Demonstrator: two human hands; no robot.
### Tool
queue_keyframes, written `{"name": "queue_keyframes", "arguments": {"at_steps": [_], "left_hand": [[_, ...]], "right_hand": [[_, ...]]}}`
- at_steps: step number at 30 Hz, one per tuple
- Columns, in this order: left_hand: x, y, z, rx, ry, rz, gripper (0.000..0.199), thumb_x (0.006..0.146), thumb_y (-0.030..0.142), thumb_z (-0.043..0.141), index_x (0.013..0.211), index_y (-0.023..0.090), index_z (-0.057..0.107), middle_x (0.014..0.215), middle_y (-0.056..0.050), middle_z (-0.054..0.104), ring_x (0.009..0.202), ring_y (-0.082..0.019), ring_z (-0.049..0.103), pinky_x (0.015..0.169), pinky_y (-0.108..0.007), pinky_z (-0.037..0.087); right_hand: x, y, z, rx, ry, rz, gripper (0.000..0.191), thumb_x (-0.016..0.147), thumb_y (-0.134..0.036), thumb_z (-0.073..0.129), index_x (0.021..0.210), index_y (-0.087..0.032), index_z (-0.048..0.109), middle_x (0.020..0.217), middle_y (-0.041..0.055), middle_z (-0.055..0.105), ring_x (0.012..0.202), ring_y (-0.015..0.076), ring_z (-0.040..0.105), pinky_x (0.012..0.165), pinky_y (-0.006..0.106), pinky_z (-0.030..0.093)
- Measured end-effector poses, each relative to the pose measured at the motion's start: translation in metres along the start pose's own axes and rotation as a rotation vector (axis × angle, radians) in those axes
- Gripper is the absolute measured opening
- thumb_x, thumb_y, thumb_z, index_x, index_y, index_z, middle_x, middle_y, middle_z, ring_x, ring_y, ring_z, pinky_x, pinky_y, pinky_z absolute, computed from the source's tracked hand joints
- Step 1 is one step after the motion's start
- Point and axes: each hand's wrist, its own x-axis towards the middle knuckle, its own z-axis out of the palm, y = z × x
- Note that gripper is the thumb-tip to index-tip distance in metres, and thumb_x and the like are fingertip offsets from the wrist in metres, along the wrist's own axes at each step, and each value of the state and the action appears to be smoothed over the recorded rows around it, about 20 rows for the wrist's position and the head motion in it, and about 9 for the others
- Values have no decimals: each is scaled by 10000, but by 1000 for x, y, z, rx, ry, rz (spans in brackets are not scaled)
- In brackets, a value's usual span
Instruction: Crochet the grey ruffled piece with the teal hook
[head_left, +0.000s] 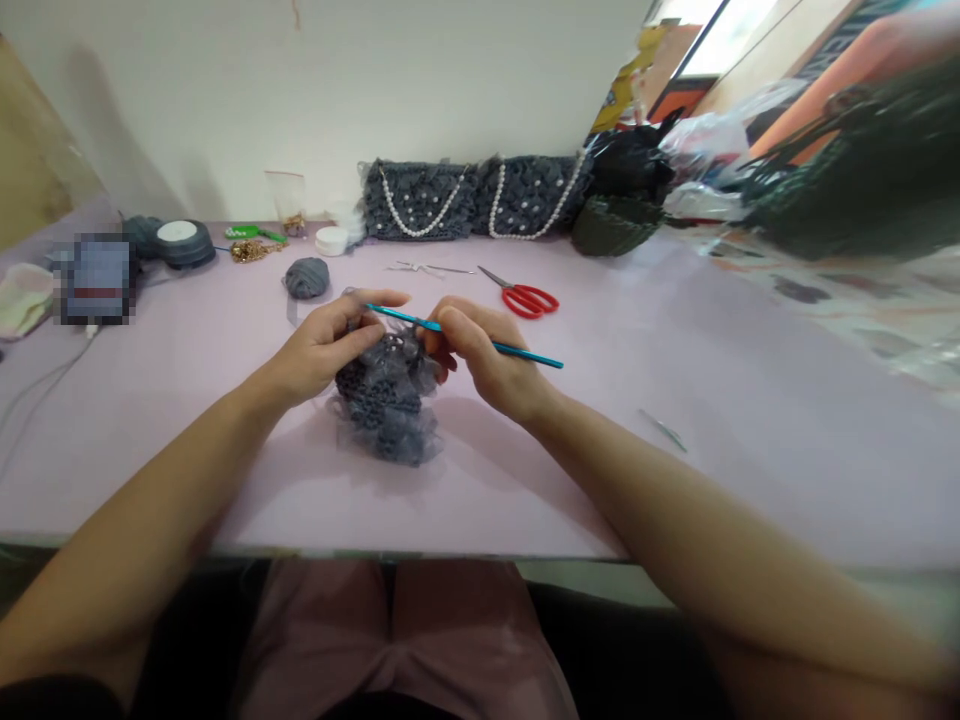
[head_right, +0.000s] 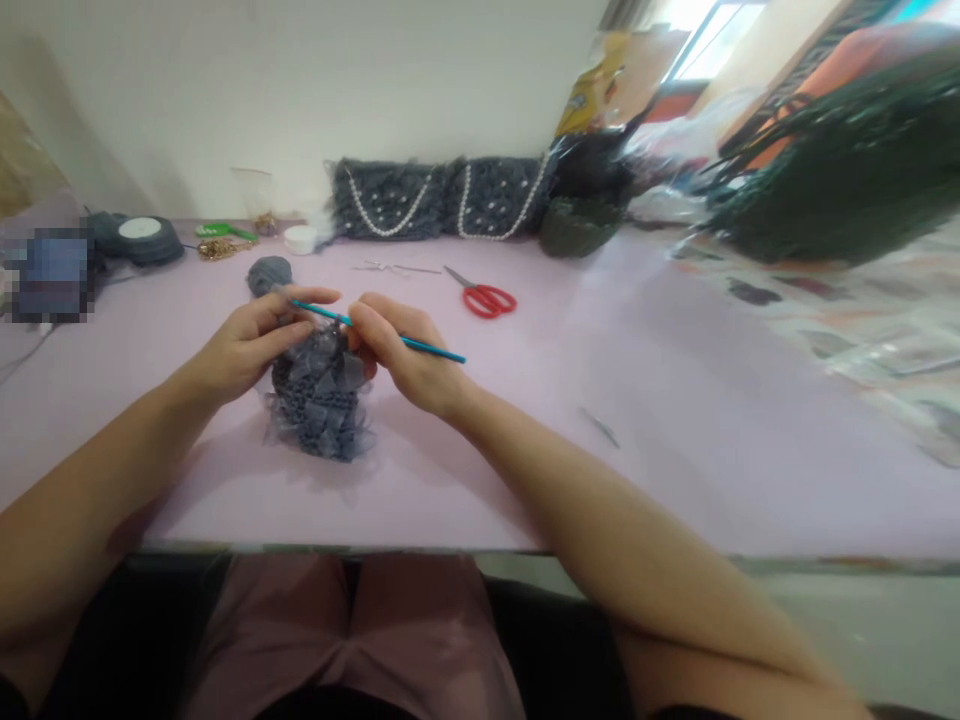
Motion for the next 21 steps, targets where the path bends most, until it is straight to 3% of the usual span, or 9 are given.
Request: {"name": "queue_keyframes", "arguments": {"at_steps": [4, 12, 15, 18, 21], "left_hand": [[0, -7, -1, -57, -27, -29, 414, 860, 345, 715, 1244, 202, 656, 924, -29, 698, 844, -151, 631, 784, -280, 495], [-1, -4, -4, 54, -1, 49, 413, 880, 287, 690, 1284, 219, 644, 826, -2, 628, 733, -124, 571, 673, -256, 438], [-3, 2, -1, 165, 34, 146, 307, 884, 287, 672, 1180, 207, 683, 1071, -47, 678, 805, -132, 599, 733, -275, 467], [-4, 8, 3, 238, 56, 189, 312, 875, 278, 661, 1177, 201, 675, 1273, -71, 651, 876, -144, 613, 804, -295, 486], [-5, 10, 4, 238, 55, 182, 395, 872, 272, 647, 1260, 201, 643, 1106, -56, 684, 843, -144, 607, 810, -301, 487]], "right_hand": [[0, -2, -3, 28, -44, 24, 493, 1027, -538, 439, 717, -169, 543, 672, -26, 528, 517, 59, 482, 540, 243, 400], [5, -5, -7, -111, 16, -42, 476, 1023, -468, 464, 671, -165, 567, 702, -4, 559, 668, 87, 502, 645, 249, 413], [6, -8, -9, -134, 33, -12, 393, 988, -399, 537, 683, -159, 602, 686, -4, 590, 639, 83, 514, 602, 237, 400], [6, -11, -8, 9, -19, 83, 350, 962, -406, 583, 708, -165, 588, 619, -25, 574, 537, 75, 538, 506, 219, 383], [6, -11, -6, 193, -60, 162, 378, 942, -463, 617, 707, -175, 551, 589, -29, 575, 519, 97, 599, 482, 218, 428]]}}
